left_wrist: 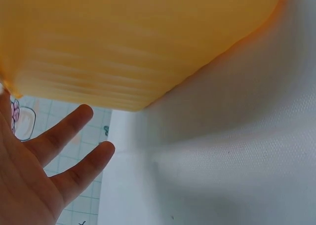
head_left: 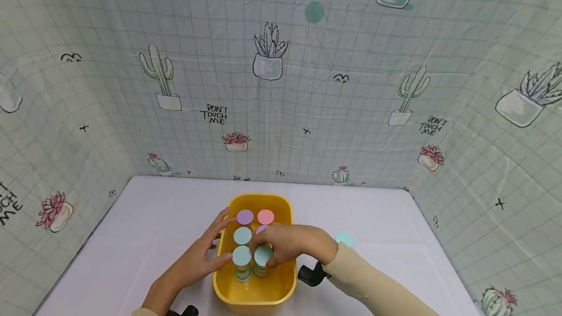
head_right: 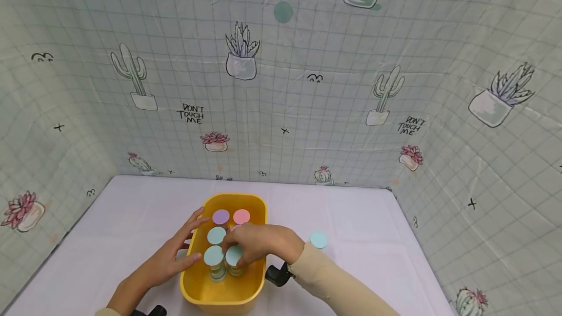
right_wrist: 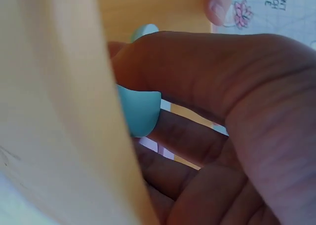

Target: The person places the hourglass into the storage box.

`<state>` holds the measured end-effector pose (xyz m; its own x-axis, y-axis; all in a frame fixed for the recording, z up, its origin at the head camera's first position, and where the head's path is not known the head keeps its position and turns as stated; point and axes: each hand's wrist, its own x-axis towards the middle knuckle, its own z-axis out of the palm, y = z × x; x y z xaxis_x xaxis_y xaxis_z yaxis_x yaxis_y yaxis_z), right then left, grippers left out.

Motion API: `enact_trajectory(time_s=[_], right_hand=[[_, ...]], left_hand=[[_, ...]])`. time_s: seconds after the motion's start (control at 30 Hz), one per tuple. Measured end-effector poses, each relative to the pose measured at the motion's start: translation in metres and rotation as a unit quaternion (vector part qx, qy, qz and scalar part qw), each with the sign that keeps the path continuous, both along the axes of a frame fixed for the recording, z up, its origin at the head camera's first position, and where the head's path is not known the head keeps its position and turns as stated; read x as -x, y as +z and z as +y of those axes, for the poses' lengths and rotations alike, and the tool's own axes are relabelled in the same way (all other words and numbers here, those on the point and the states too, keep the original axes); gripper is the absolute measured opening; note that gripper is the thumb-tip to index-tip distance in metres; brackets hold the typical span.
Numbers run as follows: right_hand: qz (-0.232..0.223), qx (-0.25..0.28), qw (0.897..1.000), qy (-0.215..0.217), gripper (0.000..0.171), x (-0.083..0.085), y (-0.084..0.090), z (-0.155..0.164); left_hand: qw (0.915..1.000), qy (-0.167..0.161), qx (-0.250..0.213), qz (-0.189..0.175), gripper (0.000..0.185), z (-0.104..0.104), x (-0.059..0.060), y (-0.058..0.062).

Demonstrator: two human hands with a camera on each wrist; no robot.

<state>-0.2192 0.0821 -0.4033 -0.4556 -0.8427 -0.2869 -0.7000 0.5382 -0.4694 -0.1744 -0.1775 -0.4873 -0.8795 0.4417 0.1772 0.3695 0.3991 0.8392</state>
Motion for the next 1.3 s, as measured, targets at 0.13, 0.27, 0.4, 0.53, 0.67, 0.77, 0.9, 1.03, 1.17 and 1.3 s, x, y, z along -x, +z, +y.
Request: enact_trajectory(time_s=[0.13, 0.27, 0.4, 0.53, 0.67, 0.77, 0.9, 1.03, 1.17, 1.3], right_hand=[[0.003, -0.005, 1.0, -0.005, 0.032, 0.0, 0.0, -0.001], [-0.001, 0.0, 1.0, 0.002, 0.031, -0.002, 0.0, -0.005], [0.006, 0.003, 1.0, 0.01, 0.03, -0.003, 0.001, -0.008], [0.007, -0.01, 1.0, 0.001, 0.03, -0.003, 0.002, -0.007], [0.006, -0.015, 1.0, 0.003, 0.03, -0.003, 0.002, -0.006], [0.013, -0.024, 1.0, 0.006, 0.029, -0.003, 0.003, -0.006], [0.018, -0.036, 0.999, 0.004, 0.029, -0.002, 0.002, -0.005], [0.023, -0.037, 0.999, 0.006, 0.031, -0.001, 0.002, -0.005], [0.023, -0.028, 0.999, 0.002, 0.033, -0.001, 0.003, -0.003], [0.007, -0.011, 1.0, -0.017, 0.036, -0.004, 0.007, -0.001]], left_hand=[[1.0, -0.003, 0.004, -0.006, 0.068, 0.0, 0.001, 0.002], [0.9999, 0.0, 0.011, -0.012, 0.068, -0.005, -0.002, 0.003], [0.9998, 0.005, 0.013, -0.014, 0.068, -0.009, -0.003, 0.004], [0.9998, -0.001, 0.014, -0.01, 0.068, -0.006, -0.002, 0.004], [0.9999, -0.001, 0.01, -0.005, 0.069, -0.004, -0.003, 0.004], [1.0, -0.002, 0.008, -0.002, 0.069, -0.003, -0.002, 0.004], [1.0, -0.001, 0.008, -0.003, 0.068, -0.001, 0.0, 0.003], [1.0, 0.001, 0.006, -0.003, 0.069, 0.0, 0.0, 0.002], [1.0, 0.003, 0.006, 0.0, 0.068, 0.0, 0.0, 0.002], [1.0, 0.004, 0.007, -0.002, 0.067, 0.001, -0.001, 0.002]])
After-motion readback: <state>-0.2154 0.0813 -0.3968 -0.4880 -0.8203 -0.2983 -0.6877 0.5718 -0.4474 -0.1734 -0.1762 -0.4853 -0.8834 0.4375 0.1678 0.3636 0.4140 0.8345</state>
